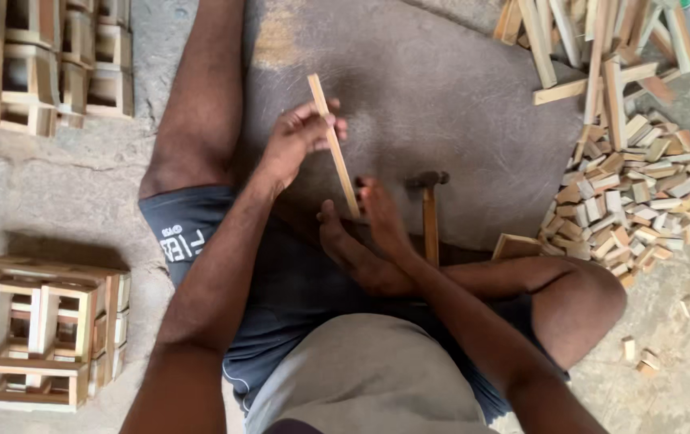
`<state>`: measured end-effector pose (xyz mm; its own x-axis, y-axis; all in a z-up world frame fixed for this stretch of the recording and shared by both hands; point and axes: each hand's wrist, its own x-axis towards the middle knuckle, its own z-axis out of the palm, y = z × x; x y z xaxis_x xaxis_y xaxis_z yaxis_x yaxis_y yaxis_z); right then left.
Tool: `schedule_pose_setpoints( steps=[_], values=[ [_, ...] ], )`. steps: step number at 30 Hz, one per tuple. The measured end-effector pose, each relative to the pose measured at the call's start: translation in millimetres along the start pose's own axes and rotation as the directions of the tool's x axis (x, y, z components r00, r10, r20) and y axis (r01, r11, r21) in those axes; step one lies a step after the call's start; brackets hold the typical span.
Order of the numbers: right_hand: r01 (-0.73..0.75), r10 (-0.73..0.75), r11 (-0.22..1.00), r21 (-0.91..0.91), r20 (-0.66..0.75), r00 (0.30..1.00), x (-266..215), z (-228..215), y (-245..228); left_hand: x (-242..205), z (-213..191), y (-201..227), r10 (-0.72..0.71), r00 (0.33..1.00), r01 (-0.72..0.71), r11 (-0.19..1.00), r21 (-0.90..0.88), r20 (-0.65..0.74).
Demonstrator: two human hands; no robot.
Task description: The person sits on the floor and assembles small wooden frames by hand. They pick up wooden pieces, align them, and use a hammer to tap the joints together, then place the completed frames aside.
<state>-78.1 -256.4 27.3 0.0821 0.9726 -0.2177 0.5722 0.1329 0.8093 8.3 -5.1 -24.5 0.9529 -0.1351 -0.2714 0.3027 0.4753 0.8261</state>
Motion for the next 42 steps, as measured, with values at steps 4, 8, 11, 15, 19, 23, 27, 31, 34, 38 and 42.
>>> schedule_pose_setpoints(
  steps=[4,8,11,15,19,23,27,31,34,38,42],
  values=[
    [-0.526,0.507,0.141,0.839,0.395,0.766,-30.9,18.4,20.3,11.2,-15.1,2.7,0.056,0.989,-0.05,0.998,0.045,-0.14],
    [-0.509,0.444,-0.466,0.724,0.689,0.573,-77.1,16.9,-18.0,-4.9,-17.6,4.1,0.059,0.964,-0.103,0.982,-0.159,-0.26],
    [-0.59,0.538,-0.382,0.711,0.69,0.484,-155.7,31.3,-36.8,-6.5,-30.0,9.0,-0.049,0.974,-0.008,0.968,-0.252,-0.222],
    [-0.661,0.808,-0.32,0.679,0.56,0.184,-304.8,108.6,-18.2,-5.7,-51.4,0.1,0.04,0.979,-0.069,0.987,-0.145,-0.198],
    [-0.805,0.738,-0.528,0.27,0.614,-0.279,-426.9,178.0,-22.3,-6.1,-57.6,-1.4,0.035,0.979,-0.066,0.987,-0.148,-0.201],
    [-0.698,-0.051,-0.627,-0.347,0.912,-0.408,-465.7,210.2,-74.5,-8.2,-60.7,-5.1,0.068,0.965,-0.095,0.991,-0.096,-0.253],
    [-0.7,-0.002,-0.675,-0.234,0.949,-0.315,-462.9,229.9,-105.6,-4.4,-72.5,-15.8,0.056,0.952,-0.086,0.993,-0.086,-0.3],
    [-0.919,0.12,-0.295,-0.262,0.944,-0.308,-428.5,253.9,-95.6,2.1,-70.8,-16.1,-0.046,0.962,0.005,0.988,-0.152,-0.269],
    [-0.933,0.129,-0.218,-0.288,0.939,-0.32,-407.5,247.5,-87.1,8.2,-51.2,-15.8,-0.065,0.967,0.008,0.975,-0.224,-0.247],
    [-0.95,0.18,-0.246,-0.195,0.953,-0.242,-387.7,230.7,-73.8,3.9,-35.7,-2.9,-0.097,0.953,0.018,0.964,-0.266,-0.286],
    [-0.946,0.377,-0.264,-0.189,0.882,-0.281,-378.7,216.2,-40.8,-1.7,-21.5,9.1,-0.029,0.937,-0.059,0.969,-0.239,-0.349]
  ],
)
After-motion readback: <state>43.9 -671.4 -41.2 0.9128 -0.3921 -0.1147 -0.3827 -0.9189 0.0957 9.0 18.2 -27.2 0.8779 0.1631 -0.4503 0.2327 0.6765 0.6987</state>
